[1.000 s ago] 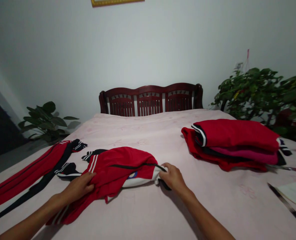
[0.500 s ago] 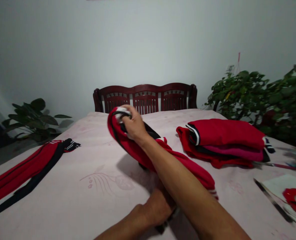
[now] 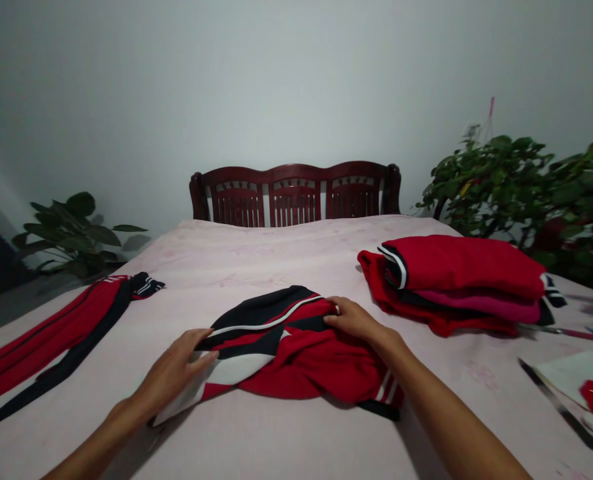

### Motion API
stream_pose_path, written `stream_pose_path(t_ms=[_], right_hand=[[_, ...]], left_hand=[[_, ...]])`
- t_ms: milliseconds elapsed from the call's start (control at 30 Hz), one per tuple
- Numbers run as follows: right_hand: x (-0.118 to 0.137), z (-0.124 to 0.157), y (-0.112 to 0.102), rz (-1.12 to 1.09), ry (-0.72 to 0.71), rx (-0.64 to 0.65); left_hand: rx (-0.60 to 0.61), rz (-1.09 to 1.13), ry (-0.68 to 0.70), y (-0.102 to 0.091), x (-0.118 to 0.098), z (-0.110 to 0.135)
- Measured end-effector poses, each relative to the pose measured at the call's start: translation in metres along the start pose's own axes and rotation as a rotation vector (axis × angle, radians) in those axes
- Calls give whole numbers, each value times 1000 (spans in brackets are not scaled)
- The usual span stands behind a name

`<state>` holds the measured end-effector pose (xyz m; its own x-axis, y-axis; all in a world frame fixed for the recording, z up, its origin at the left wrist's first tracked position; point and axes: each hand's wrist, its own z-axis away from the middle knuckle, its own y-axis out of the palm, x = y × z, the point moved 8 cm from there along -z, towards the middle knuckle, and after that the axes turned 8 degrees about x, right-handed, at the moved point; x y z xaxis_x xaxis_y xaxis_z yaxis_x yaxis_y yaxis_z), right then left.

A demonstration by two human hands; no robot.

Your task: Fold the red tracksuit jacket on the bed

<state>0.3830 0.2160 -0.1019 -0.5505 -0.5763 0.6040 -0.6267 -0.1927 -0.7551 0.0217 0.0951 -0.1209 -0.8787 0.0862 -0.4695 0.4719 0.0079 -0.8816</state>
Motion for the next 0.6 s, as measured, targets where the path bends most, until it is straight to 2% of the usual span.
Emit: stream_pose_path(t_ms=[67, 200, 267, 333, 367, 433, 533, 600], right_hand=[[-11, 11, 12, 61, 25, 67], [-19, 31, 33, 350, 177, 149], [-8, 42, 36, 485, 154, 159], [11, 56, 29, 572, 95, 109], [21, 65, 21, 582, 82, 45], [43, 85, -3, 520, 83, -171], [82, 127, -43, 297, 45, -617], [104, 152, -61, 106, 18, -880]], left_hand=[[96, -64, -101, 7, 18, 0], [234, -161, -95, 26, 28, 12], [250, -101, -70, 25, 27, 20], [258, 15, 22, 15, 16, 29], [269, 77, 75, 7, 8, 34], [301, 195, 149, -9, -10, 47], [344, 396, 262, -29, -44, 72], [384, 537, 416, -37, -73, 91]])
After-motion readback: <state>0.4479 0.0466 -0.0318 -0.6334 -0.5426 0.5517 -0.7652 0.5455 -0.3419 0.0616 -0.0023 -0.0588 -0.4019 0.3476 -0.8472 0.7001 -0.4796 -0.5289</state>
